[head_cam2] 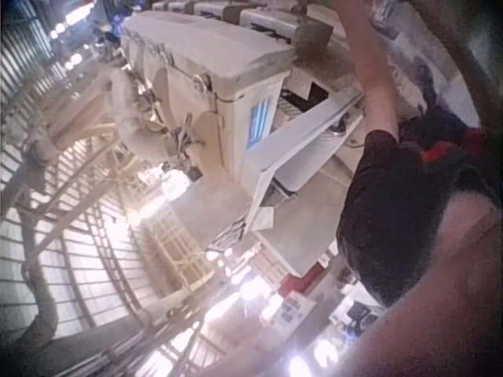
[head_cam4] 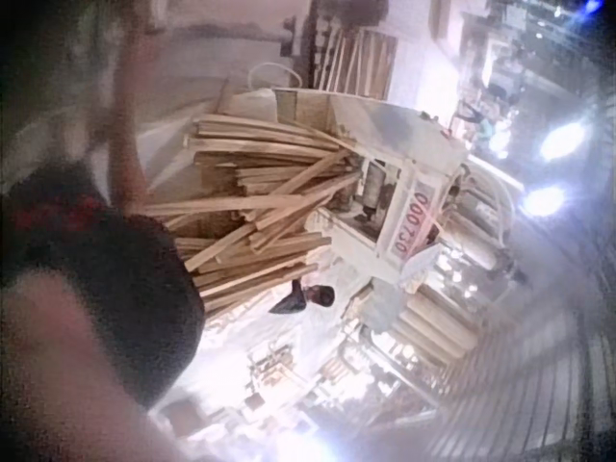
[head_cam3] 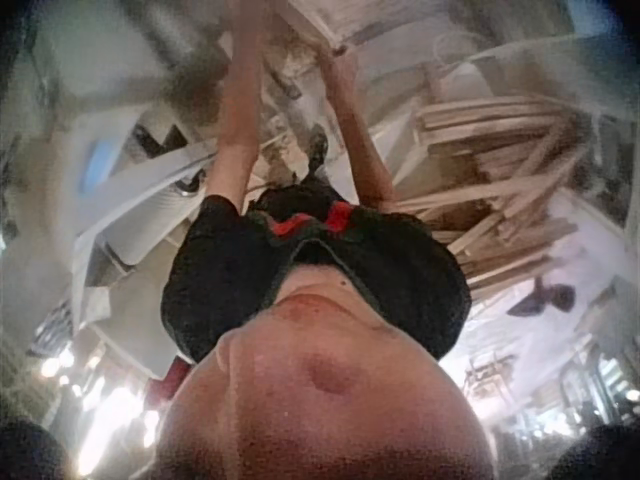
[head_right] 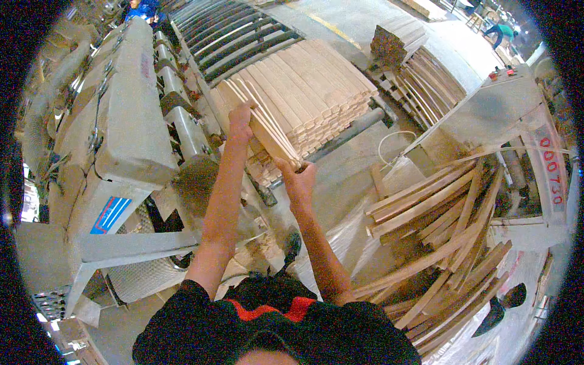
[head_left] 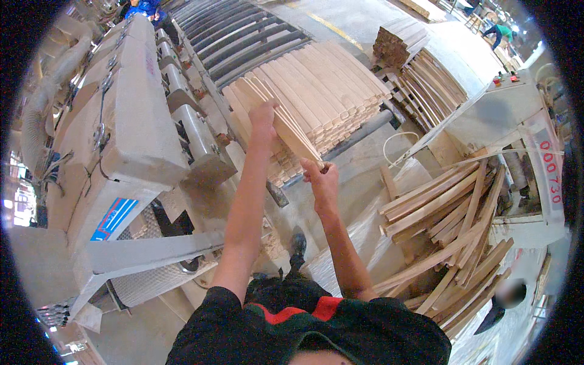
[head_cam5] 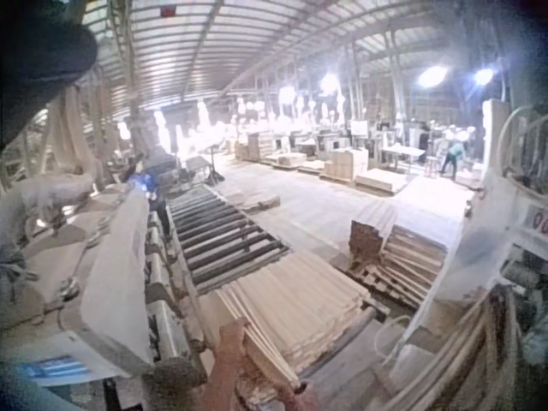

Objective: The person sits on the floor and sorts wooden planks by hand, stacking them into neat piles. The person then stands, walks to a conveyor belt, and places the sorted planks onto the belt for further processing.

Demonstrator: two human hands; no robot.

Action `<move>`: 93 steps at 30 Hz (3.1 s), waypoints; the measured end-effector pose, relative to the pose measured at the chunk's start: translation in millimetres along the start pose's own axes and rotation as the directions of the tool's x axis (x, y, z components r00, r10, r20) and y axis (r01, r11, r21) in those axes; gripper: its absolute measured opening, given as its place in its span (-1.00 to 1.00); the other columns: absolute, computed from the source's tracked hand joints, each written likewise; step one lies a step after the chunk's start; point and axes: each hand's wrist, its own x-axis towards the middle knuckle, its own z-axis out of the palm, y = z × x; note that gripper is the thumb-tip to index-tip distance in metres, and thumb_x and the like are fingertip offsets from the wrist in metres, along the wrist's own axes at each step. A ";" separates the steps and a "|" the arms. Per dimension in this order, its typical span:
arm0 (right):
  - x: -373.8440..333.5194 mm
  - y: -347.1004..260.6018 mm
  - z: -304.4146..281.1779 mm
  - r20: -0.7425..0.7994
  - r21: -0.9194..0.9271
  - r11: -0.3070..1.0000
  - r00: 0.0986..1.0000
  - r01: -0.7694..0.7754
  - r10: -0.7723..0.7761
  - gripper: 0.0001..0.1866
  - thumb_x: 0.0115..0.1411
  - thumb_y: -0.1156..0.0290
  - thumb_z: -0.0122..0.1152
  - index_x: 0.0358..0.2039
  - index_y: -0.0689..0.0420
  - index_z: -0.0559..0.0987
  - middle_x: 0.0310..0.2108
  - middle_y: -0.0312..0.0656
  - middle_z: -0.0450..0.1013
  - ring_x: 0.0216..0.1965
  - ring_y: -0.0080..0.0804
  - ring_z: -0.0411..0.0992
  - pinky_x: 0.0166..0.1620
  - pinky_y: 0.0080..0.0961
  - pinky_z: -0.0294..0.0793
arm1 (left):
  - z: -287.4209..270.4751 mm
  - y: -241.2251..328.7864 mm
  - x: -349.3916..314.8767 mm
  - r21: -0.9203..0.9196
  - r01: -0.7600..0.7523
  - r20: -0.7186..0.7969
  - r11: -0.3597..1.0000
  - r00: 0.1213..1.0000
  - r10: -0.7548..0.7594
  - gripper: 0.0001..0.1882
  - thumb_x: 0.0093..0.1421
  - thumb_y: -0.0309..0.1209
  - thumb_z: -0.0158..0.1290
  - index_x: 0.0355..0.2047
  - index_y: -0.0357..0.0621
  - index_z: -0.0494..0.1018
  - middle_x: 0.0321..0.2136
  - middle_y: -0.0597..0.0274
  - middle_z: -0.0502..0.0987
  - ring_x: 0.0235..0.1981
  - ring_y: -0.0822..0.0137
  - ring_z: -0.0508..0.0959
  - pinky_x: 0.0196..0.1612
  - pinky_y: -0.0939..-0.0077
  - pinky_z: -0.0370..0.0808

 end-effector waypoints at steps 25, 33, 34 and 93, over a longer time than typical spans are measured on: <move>15.2 -3.1 -0.2 -0.051 -0.576 0.566 0.665 0.590 -0.745 -0.70 0.13 0.33 0.18 -0.29 0.35 0.47 -0.47 -0.13 0.43 -0.56 -0.48 0.33 -0.49 -0.53 0.35 | -23.3 1.9 7.3 0.502 -0.221 0.031 0.836 0.971 0.238 -0.61 -0.09 -0.48 0.21 -0.27 -0.43 0.39 -0.37 -0.04 0.50 -0.49 0.13 0.54 -0.37 0.34 0.51; 34.4 21.0 -13.3 -0.173 -0.029 0.988 0.972 0.154 -0.157 -0.70 0.17 0.29 0.14 -0.37 0.34 0.47 -0.51 -0.26 0.39 -0.57 -0.53 0.28 -0.46 -0.56 0.28 | -15.0 -27.2 27.2 0.530 -0.282 -0.171 0.799 0.888 0.427 -0.50 -0.22 -0.41 0.25 -0.26 -0.45 0.38 -0.33 -0.14 0.52 -0.29 0.00 0.54 -0.20 0.28 0.46; 34.1 23.4 -15.2 -0.185 -0.044 0.983 0.965 0.180 -0.185 -0.70 0.18 0.28 0.14 -0.40 0.32 0.46 -0.53 -0.28 0.38 -0.57 -0.54 0.27 -0.45 -0.58 0.28 | -16.2 -32.5 30.6 0.564 -0.325 -0.156 0.759 0.861 0.484 -0.51 -0.22 -0.41 0.26 -0.28 -0.45 0.39 -0.32 -0.16 0.51 -0.28 -0.02 0.54 -0.19 0.26 0.46; -124.8 -5.6 -0.3 0.103 -0.890 0.385 0.931 0.244 -0.351 0.09 -0.39 -0.06 0.39 0.16 0.13 0.14 0.01 0.19 0.18 0.04 0.16 0.16 0.06 0.03 0.12 | -135.7 -115.7 -157.8 -0.162 -0.002 0.588 0.987 0.803 0.098 -0.20 0.16 0.23 -0.33 0.08 -0.28 0.23 -0.06 -0.04 0.40 -0.07 0.11 0.45 0.03 0.22 0.37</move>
